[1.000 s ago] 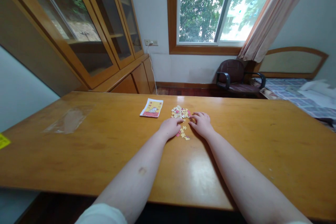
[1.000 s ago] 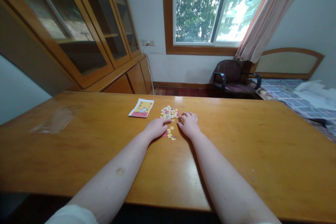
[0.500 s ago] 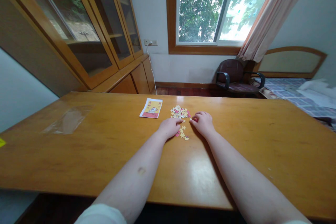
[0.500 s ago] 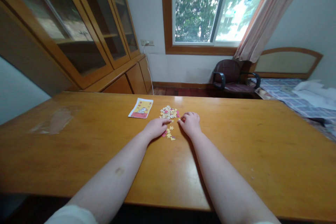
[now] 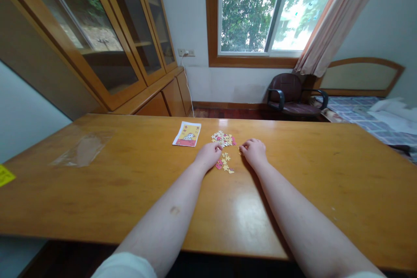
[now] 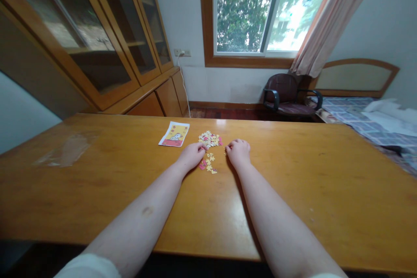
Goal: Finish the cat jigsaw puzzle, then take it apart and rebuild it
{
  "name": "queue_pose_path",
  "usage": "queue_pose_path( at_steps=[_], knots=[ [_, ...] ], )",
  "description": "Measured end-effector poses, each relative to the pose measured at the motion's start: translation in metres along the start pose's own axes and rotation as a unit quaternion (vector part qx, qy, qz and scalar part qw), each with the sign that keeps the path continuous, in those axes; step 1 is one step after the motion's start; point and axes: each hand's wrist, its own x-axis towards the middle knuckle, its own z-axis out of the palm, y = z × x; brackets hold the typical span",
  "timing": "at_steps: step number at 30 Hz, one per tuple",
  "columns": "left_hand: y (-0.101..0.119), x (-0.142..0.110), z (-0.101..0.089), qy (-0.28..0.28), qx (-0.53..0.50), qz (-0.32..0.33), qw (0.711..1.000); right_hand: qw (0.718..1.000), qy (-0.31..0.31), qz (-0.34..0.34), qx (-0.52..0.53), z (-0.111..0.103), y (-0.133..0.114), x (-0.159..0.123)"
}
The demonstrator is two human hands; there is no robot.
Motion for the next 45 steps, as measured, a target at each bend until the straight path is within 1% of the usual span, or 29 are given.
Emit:
queue_pose_path(
  at_steps=[3,6,8,12,16,19,22,24,25,28,32,36,38,40,45],
  knots=[
    [-0.002,0.002,-0.001,0.017,0.0,-0.025,1.0,1.0,0.005,0.02,-0.007,-0.001,0.0,0.0],
    [-0.005,0.003,-0.001,0.026,-0.003,-0.043,0.999,1.0,0.005,-0.017,0.007,0.001,-0.003,-0.002],
    [-0.007,0.004,0.0,0.035,-0.005,-0.044,0.998,0.999,-0.007,-0.046,0.007,0.002,-0.007,-0.004],
    [-0.011,0.005,0.002,0.044,-0.006,-0.05,0.998,0.998,-0.028,-0.058,0.01,0.001,-0.01,-0.007],
    [-0.01,0.006,0.001,0.044,0.004,-0.067,0.997,0.996,-0.011,-0.079,0.037,-0.002,-0.009,-0.008],
    [-0.009,0.005,0.001,0.041,0.008,-0.071,0.997,0.987,-0.014,-0.141,0.076,-0.003,-0.011,-0.009],
    [-0.008,0.005,0.001,0.037,0.013,-0.068,0.997,0.964,-0.055,-0.231,0.121,-0.004,-0.013,-0.01],
    [-0.008,0.005,0.001,0.038,0.021,-0.062,0.997,0.955,-0.066,-0.257,0.135,-0.003,-0.014,-0.011],
    [-0.008,0.005,0.001,0.038,0.026,-0.059,0.997,0.956,-0.06,-0.255,0.135,-0.002,-0.014,-0.011],
    [-0.009,0.004,0.002,0.031,0.04,-0.046,0.998,0.968,-0.029,-0.219,0.122,0.001,-0.013,-0.009],
    [-0.005,0.002,0.001,-0.004,0.052,-0.027,0.998,0.975,-0.013,-0.191,0.109,0.006,-0.01,-0.007],
    [0.001,-0.001,0.001,-0.053,0.056,0.023,0.997,0.976,-0.022,-0.189,0.104,0.006,-0.01,-0.007],
    [0.003,-0.002,0.002,-0.061,0.057,0.035,0.996,0.974,-0.037,-0.2,0.103,0.005,-0.011,-0.008],
    [0.003,-0.002,0.002,-0.047,0.052,0.025,0.997,0.971,-0.05,-0.213,0.098,0.004,-0.012,-0.009],
    [-0.003,0.003,0.002,0.027,0.026,-0.012,0.999,0.971,-0.049,-0.218,0.084,0.008,-0.011,-0.008]
  ],
)
